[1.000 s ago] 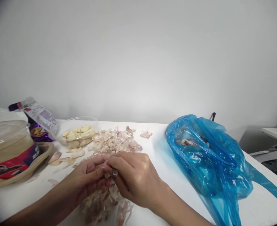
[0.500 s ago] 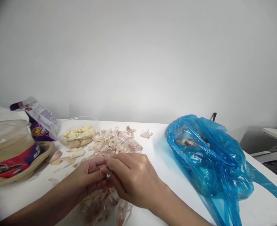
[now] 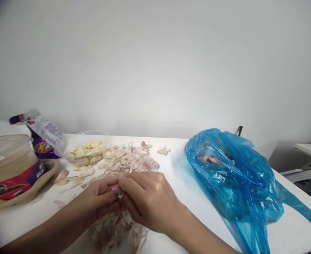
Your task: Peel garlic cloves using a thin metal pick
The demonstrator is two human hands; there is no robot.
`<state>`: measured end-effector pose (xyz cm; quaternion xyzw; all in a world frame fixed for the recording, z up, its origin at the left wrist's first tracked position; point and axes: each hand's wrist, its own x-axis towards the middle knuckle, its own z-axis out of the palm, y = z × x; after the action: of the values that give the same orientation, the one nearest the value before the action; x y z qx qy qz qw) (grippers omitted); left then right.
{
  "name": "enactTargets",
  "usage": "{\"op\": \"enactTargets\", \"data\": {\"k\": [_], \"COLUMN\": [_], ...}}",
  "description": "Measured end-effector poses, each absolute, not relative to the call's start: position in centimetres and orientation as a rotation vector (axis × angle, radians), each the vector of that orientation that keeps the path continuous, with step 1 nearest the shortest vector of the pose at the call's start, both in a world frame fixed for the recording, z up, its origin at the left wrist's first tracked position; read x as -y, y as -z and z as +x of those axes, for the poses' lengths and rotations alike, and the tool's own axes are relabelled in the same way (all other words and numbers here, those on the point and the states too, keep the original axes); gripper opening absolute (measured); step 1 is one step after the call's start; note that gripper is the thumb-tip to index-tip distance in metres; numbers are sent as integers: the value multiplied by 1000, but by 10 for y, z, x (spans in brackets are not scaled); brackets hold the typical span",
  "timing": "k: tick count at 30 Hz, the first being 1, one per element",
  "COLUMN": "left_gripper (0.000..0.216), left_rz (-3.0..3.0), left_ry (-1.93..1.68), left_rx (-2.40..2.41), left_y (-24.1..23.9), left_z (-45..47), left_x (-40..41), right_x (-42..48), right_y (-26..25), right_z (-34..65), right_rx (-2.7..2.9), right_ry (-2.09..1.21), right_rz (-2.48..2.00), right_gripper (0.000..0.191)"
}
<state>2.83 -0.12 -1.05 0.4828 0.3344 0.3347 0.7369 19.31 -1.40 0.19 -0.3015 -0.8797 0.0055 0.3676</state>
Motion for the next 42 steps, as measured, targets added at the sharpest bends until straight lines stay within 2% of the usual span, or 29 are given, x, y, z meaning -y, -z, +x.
{"op": "enactTargets", "data": {"k": [42], "left_gripper": [15], "left_rz": [1069], "left_ry": [-709], "left_rx": [-678], "left_y": [11], "left_z": [27], "left_x": [2], "right_x": [15], "right_y": [-2], "right_z": [194], "right_rx": [2259], "right_ry": [-21], "right_rz": [-753], "right_gripper": [12]}}
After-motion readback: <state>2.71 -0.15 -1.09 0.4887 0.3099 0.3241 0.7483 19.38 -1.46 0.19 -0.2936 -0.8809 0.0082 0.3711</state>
